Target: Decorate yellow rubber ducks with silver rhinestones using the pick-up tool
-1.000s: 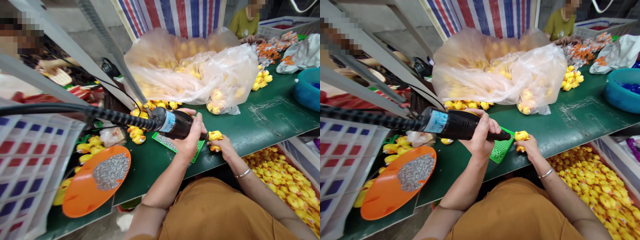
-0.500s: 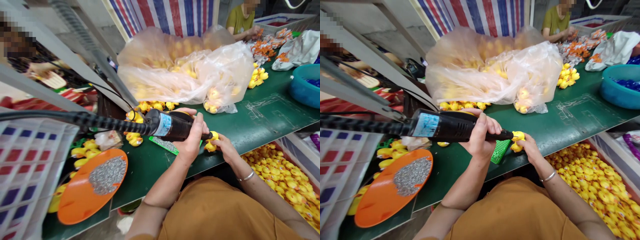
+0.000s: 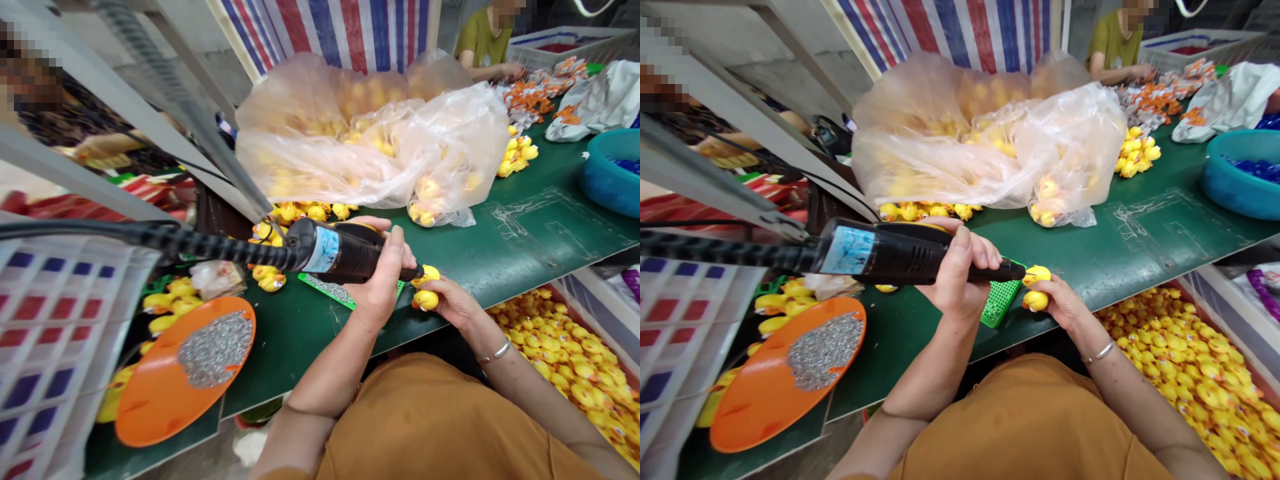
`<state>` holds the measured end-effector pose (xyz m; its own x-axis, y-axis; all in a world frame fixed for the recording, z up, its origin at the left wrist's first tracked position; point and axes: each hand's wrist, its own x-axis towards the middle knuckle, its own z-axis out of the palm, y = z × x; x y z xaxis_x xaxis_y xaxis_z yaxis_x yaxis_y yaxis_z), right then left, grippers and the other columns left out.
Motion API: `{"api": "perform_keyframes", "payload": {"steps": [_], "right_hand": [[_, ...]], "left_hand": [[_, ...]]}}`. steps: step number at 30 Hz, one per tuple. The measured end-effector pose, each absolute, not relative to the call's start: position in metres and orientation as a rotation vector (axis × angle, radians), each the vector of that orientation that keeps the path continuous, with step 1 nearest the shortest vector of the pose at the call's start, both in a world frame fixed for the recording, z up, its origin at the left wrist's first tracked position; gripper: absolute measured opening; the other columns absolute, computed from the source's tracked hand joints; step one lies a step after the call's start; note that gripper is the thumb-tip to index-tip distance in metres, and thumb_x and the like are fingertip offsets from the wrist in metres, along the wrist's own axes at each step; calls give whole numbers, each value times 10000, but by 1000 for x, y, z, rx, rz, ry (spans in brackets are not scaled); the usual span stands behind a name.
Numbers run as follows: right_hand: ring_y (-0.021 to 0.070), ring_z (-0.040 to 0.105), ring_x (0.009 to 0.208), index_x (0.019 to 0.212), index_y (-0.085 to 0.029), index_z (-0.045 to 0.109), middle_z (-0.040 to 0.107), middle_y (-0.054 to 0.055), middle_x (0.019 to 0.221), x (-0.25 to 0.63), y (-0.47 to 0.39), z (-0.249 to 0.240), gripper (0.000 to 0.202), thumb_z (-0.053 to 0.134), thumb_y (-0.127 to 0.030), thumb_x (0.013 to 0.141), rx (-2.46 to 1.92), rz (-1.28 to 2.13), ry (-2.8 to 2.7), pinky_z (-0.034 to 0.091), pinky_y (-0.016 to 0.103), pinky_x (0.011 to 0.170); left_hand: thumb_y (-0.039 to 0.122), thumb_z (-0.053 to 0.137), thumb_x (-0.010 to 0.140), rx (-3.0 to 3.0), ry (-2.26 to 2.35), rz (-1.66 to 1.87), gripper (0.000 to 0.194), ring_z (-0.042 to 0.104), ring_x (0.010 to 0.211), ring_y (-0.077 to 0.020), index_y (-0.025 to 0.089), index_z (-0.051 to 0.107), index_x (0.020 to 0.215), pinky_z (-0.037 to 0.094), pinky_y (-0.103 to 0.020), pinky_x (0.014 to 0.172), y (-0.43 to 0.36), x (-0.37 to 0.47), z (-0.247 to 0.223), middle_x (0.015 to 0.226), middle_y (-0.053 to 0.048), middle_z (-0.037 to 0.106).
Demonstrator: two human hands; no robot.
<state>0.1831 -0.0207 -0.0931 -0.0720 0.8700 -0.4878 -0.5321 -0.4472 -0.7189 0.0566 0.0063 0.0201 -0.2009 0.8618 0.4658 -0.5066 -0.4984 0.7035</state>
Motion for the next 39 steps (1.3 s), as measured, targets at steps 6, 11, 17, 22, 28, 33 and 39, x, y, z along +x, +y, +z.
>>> {"api": "perform_keyframes", "payload": {"steps": [6, 11, 17, 22, 28, 33, 39], "right_hand": [[171, 655, 577, 858, -160, 693, 723, 53, 694, 180, -22, -90, 310, 797, -207, 570, -1139, 1735, -419, 528, 251, 502], [201, 700, 623, 919, -185, 642, 728, 46, 704, 180, -24, -89, 371, 800, -204, 584, -1125, 1730, -415, 550, 271, 543], [239, 752, 709, 966, -191, 623, 760, 63, 846, 179, -25, -89, 427, 803, -180, 579, -1124, 1728, -367, 573, 287, 547], [245, 757, 716, 951, -185, 627, 763, 73, 827, 178, -26, -87, 411, 807, -189, 582, -1122, 1740, -408, 578, 285, 554], [232, 743, 662, 989, -195, 621, 764, 53, 767, 174, -26, -83, 457, 796, -226, 568, -1159, 1716, -477, 558, 275, 531], [240, 745, 664, 989, -202, 628, 764, 37, 763, 171, -25, -83, 446, 777, -253, 572, -1200, 1676, -505, 545, 269, 514], [230, 723, 591, 981, -199, 638, 756, 33, 708, 170, -26, -81, 425, 752, -264, 577, -1178, 1692, -571, 531, 272, 485]], "left_hand": [[393, 820, 815, 1065, 486, 1838, 294, 547, 403, -82, 212, 603, 897, 488, -213, 454, 5, 55, 17, 488, 97, 534], [412, 833, 796, 1068, 496, 1841, 320, 536, 387, -85, 217, 597, 887, 485, -217, 439, 4, 54, 17, 480, 99, 531], [404, 840, 790, 1061, 492, 1831, 315, 538, 386, -85, 215, 606, 886, 492, -216, 439, 5, 54, 16, 482, 97, 527], [393, 828, 806, 1066, 511, 1832, 292, 547, 396, -84, 210, 614, 885, 494, -213, 445, 6, 55, 12, 489, 93, 531], [315, 812, 824, 1108, 471, 1829, 228, 572, 418, -92, 199, 639, 915, 513, -226, 454, 9, 56, 7, 525, 73, 572], [330, 795, 832, 1178, 541, 1808, 219, 572, 400, -101, 197, 630, 886, 495, -240, 436, 10, 61, 9, 515, 70, 578], [361, 808, 803, 1124, 620, 1768, 251, 572, 402, -106, 186, 637, 859, 483, -247, 430, 11, 65, 10, 516, 70, 565]]}}
